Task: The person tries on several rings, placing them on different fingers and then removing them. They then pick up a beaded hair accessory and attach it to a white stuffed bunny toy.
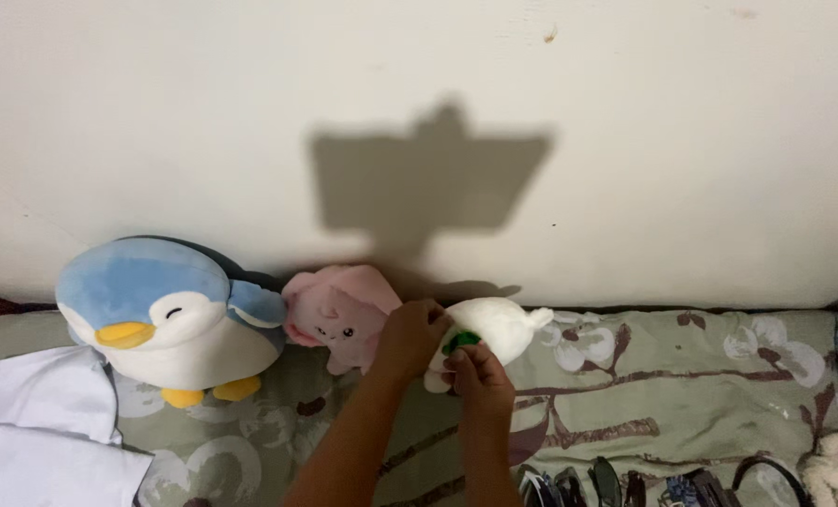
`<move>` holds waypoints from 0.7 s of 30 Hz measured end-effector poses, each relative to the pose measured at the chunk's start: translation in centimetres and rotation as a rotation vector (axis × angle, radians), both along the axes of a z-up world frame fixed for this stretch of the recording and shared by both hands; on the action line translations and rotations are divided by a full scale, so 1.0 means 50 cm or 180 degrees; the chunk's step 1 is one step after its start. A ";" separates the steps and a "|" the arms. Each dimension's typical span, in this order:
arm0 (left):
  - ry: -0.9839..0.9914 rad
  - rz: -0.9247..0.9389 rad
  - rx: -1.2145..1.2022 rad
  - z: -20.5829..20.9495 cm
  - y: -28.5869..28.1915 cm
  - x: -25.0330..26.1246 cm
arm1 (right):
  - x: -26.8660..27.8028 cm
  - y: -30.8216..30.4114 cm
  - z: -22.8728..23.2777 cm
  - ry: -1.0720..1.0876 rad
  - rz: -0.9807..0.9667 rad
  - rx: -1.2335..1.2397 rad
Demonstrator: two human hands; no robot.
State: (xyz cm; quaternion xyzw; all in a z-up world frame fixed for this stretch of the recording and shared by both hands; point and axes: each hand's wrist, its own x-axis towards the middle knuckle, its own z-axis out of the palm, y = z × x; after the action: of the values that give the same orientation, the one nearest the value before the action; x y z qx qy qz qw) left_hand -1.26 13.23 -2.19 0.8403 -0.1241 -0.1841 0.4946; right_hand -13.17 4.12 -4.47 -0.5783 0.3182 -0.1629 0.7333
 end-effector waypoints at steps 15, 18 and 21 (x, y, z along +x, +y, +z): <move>0.0117 0.0293 -0.0424 -0.030 -0.005 -0.029 | 0.021 0.012 -0.044 -0.0258 -0.0453 -0.0300; 0.0293 0.0328 -0.0419 -0.020 -0.005 -0.032 | 0.021 0.014 -0.052 -0.0297 -0.0327 -0.0404; 0.0537 0.0333 -0.0463 -0.008 -0.001 -0.035 | 0.018 0.019 -0.052 -0.0405 -0.0352 -0.0287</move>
State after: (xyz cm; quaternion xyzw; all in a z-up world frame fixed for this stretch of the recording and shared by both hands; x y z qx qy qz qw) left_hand -3.02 13.19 -2.60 0.7890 -0.0510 -0.2186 0.5719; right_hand -12.28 5.06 -7.08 -0.5807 0.2947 -0.2537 0.7152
